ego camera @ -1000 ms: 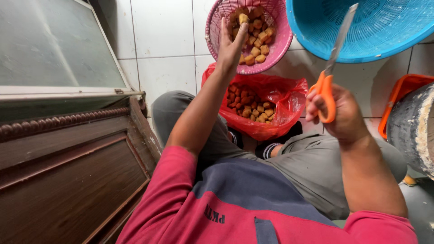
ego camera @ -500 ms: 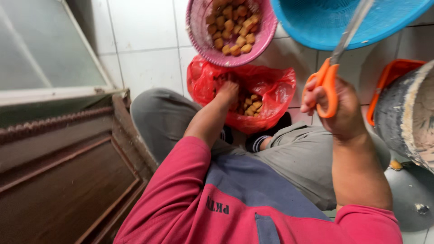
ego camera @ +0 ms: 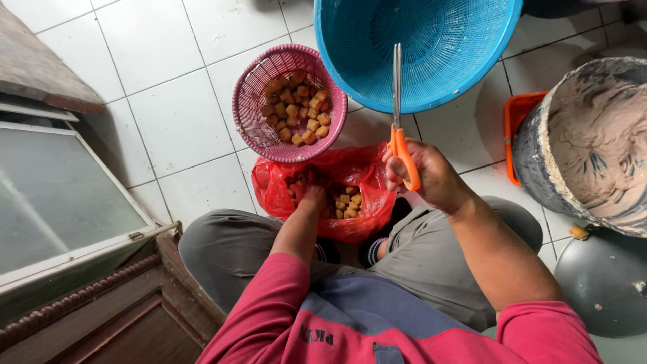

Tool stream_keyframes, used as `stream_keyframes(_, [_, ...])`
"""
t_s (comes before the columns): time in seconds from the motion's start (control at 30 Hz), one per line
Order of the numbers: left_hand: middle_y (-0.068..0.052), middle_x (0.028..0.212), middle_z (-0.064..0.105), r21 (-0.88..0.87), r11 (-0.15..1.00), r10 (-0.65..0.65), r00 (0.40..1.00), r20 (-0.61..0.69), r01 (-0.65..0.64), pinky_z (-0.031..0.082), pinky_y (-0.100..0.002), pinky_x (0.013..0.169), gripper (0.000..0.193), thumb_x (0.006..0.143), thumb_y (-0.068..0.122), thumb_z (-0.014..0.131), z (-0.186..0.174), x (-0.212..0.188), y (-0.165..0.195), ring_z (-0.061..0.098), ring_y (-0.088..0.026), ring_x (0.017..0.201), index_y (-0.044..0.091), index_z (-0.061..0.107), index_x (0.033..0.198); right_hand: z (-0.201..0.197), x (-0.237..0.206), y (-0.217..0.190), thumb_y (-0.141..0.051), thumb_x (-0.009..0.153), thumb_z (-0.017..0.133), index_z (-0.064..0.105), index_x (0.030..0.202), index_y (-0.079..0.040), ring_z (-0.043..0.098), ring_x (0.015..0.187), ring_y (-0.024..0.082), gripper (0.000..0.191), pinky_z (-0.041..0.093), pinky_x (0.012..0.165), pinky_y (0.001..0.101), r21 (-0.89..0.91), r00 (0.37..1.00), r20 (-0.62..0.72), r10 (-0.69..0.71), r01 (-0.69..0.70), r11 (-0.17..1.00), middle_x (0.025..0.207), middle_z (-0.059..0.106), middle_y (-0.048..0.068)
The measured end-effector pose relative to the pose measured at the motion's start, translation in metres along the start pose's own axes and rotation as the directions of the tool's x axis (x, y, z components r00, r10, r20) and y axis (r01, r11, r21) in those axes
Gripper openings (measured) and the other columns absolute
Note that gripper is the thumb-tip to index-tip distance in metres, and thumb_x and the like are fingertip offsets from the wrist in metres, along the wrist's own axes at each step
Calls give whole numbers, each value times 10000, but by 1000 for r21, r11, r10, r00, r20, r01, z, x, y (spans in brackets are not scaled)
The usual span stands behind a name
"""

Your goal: The person sits on the floor and trims pieces of fried tofu with scissors, cutting off edges over a red plastic bag. Trimmed pieces are placed into a pink basket, and the basket is refilled from the bag as they work.

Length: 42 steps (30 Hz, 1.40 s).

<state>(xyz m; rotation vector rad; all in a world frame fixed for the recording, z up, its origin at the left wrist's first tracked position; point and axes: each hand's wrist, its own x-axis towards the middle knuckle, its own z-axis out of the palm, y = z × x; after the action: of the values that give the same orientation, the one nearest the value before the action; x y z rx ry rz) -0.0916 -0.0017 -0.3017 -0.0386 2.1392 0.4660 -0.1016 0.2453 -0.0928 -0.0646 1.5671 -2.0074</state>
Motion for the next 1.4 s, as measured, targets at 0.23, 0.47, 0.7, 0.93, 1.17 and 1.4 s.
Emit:
stream_keyframes(0.23, [-76, 832, 654, 6, 1000, -16, 996, -86, 16, 512, -325, 667, 196, 956, 238, 703, -24, -8, 6, 619, -191, 737, 51, 682, 1010, 5, 12, 6, -237, 1022, 674, 607, 1026, -38, 629, 780, 119, 211, 542, 726, 275, -46, 994, 85, -67, 71, 996, 899, 611, 24])
stream_keyframes(0.47, [-51, 818, 633, 1, 998, 71, 997, -13, -71, 493, -305, 641, 168, 1001, 220, 681, -24, -22, 3, 591, -166, 712, 55, 667, 1032, 11, 12, 10, -248, 1005, 667, 621, 1063, -41, 643, 755, 115, 220, 542, 703, 265, -121, 998, 61, -26, 33, 992, 868, 628, 20])
stream_keyframes(0.7, [-27, 805, 612, -941, 129, 642, 750, -162, -314, 473, -285, 614, 142, 1045, 202, 659, -64, -49, 8, 563, -140, 687, 60, 651, 1055, 13, 4, 14, -284, 989, 681, 613, 1121, -42, 649, 769, 112, 284, 509, 648, 241, -39, 989, 147, -2, 7, 999, 860, 640, 30])
stream_keyframes(0.93, [-89, 1232, 619, -877, -448, 616, 651, -443, -172, 552, -377, 845, 288, 1031, 211, 543, -123, -153, 0, 644, -235, 1034, 95, 561, 1294, 35, 6, 21, -163, 960, 718, 604, 1126, -28, 658, 792, 116, 243, 528, 656, 245, -131, 990, 128, -68, 85, 988, 910, 637, 27])
stream_keyframes(1.17, [-95, 1393, 577, -857, -399, 634, 577, -514, -325, 523, -379, 980, 429, 1156, 212, 490, -81, -137, 17, 608, -219, 1249, 17, 458, 1537, 66, 16, 24, -32, 909, 816, 601, 1129, -11, 667, 913, 104, 308, 593, 823, 270, -561, 922, -58, -383, 287, 777, 1007, 694, 48])
stream_keyframes(1.4, [-49, 1356, 540, -780, -61, 581, 613, -535, -623, 504, -326, 1061, 491, 1155, 264, 415, -59, -121, 23, 593, -154, 1222, 71, 354, 1602, 66, 28, 34, -5, 937, 792, 595, 1082, -21, 641, 803, 93, 245, 552, 715, 251, -552, 932, -151, -329, 196, 810, 928, 671, 36])
